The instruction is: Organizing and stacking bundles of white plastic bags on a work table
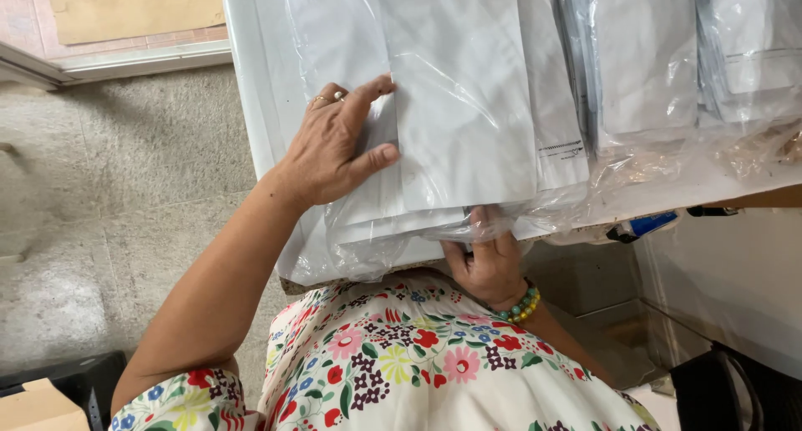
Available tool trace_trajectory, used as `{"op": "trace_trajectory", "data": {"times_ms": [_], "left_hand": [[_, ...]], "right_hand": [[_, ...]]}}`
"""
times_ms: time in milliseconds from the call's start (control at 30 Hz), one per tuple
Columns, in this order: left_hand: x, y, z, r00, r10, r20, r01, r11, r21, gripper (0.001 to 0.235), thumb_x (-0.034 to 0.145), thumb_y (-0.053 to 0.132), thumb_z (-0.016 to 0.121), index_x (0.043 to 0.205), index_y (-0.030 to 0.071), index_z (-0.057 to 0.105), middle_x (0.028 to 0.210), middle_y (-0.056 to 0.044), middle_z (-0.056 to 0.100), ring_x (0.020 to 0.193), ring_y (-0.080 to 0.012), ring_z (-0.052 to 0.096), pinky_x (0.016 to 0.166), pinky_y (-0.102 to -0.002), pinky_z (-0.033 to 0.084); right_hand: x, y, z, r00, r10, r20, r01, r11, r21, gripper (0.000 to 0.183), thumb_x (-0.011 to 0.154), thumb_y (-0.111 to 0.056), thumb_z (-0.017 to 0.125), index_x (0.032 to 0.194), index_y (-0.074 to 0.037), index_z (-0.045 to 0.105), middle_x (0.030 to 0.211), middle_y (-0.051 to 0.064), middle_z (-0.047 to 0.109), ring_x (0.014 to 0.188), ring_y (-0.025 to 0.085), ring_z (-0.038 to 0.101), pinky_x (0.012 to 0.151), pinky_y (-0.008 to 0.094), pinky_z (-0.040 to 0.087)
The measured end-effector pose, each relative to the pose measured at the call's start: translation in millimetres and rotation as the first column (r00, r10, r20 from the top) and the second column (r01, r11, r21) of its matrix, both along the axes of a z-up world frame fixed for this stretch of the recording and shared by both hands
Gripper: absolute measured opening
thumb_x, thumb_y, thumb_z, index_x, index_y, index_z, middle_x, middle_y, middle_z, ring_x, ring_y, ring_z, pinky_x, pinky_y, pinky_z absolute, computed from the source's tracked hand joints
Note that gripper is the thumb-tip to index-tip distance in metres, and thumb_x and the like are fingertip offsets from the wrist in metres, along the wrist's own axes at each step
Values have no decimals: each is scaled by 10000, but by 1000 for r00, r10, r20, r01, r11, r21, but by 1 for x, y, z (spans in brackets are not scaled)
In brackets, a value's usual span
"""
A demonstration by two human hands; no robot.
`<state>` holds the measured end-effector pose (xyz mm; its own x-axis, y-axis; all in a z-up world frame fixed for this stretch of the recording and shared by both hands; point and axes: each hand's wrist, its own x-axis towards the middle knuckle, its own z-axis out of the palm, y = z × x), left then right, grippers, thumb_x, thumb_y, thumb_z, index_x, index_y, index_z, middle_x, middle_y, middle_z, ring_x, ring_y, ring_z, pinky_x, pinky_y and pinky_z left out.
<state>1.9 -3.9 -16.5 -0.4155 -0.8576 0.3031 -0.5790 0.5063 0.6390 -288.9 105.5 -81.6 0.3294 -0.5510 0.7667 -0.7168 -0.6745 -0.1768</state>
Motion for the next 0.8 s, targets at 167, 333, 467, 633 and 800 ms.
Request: {"op": "trace_trajectory", "data": {"times_ms": [167, 333, 467, 633, 800], "left_hand": [[0, -1, 5, 995, 7, -102, -8, 1000, -7, 561, 1017, 657, 458, 1334, 202, 547, 1415, -124, 615, 1009, -375, 599, 894, -438, 454], [1, 1, -2, 994, 33, -102, -36, 999, -24, 601, 1026, 652, 461, 1422, 205, 530, 1502, -120, 552, 1036, -387, 604, 917, -456, 457], [2, 9, -6, 999, 49, -12, -49, 997, -66, 665, 1019, 652, 504, 1560, 266, 474, 1596, -112, 458, 1071, -416, 575, 949, -518, 456], [-6, 19, 5, 996, 36, 77, -31, 997, -73, 643, 1002, 692, 469, 1566, 384, 463, 1600, -98, 429, 1118, -394, 568, 965, -532, 434], [-17, 25, 19, 977, 29, 213, -2, 992, -128, 702, 970, 735, 435, 1551, 342, 484, 1582, -67, 455, 1182, -326, 508, 1017, -480, 371]], "right_hand": [[7, -2, 11, 999, 4, -51, -6, 1000, -22, 552, 813, -234, 842, 1201, 123, 679, 1187, 279, 642, 1030, 414, 698, 891, 458, 585], [13, 3, 11, 998, 4, -66, -6, 999, -32, 608, 825, -258, 822, 1269, 117, 645, 1193, 265, 633, 1025, 398, 692, 854, 466, 579], [11, 5, 3, 998, 6, -66, -5, 1000, 5, 632, 826, -234, 818, 1320, 109, 620, 1251, 251, 614, 1062, 406, 683, 828, 461, 580], [4, 2, -2, 997, 23, -79, -24, 1000, -12, 605, 829, -163, 814, 1340, 97, 619, 1293, 241, 606, 1064, 386, 671, 829, 449, 565], [4, 2, 3, 991, -6, -130, -9, 993, -115, 505, 847, -186, 809, 1252, 84, 674, 1337, 232, 610, 1175, 357, 640, 882, 429, 540]]}}
